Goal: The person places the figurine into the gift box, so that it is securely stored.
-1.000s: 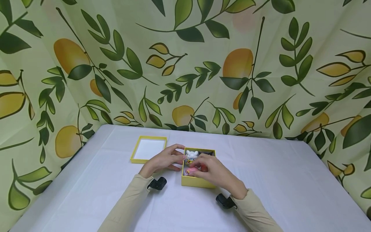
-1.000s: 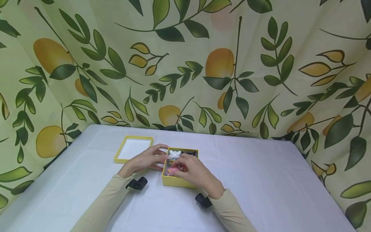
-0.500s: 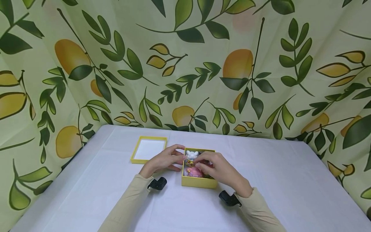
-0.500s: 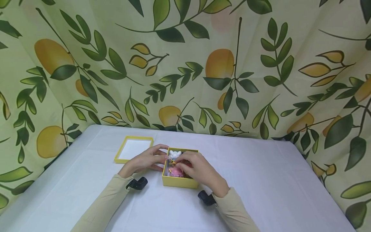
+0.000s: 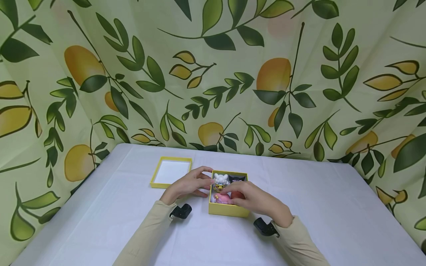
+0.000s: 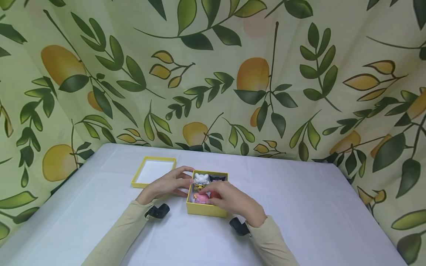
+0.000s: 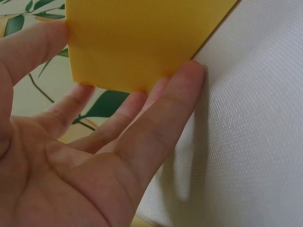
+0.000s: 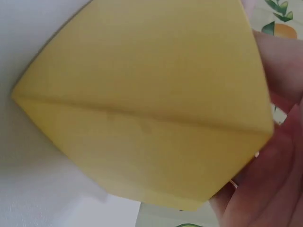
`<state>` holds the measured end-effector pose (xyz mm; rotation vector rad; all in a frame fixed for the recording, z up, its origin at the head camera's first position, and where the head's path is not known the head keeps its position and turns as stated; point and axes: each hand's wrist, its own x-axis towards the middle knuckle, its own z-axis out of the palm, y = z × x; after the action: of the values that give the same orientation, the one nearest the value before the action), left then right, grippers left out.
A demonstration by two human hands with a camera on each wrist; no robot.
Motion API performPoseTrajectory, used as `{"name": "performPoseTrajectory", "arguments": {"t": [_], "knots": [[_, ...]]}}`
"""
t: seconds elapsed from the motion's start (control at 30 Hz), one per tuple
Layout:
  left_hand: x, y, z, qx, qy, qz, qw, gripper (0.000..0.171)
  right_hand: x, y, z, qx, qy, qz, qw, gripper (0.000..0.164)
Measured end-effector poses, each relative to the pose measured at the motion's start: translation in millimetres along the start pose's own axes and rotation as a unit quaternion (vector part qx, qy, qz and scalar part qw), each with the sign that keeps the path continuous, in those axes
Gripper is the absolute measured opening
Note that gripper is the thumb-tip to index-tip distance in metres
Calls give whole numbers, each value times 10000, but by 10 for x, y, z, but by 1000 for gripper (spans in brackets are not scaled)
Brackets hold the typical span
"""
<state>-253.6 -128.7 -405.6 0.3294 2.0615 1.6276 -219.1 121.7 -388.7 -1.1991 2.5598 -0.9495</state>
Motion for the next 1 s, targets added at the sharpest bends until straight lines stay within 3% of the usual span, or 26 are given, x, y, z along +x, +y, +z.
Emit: {"name": "performPoseTrajectory", "arguments": {"t": [0.5,1.0], "knots": [[20,-21,-14,10,-39,-17,10000,50,23,-10,71,-76,190,104,9997,32],[5,-18,-6,89,-2,57,9999,50,12,-33,40,-3,277,117,9995,25]]}}
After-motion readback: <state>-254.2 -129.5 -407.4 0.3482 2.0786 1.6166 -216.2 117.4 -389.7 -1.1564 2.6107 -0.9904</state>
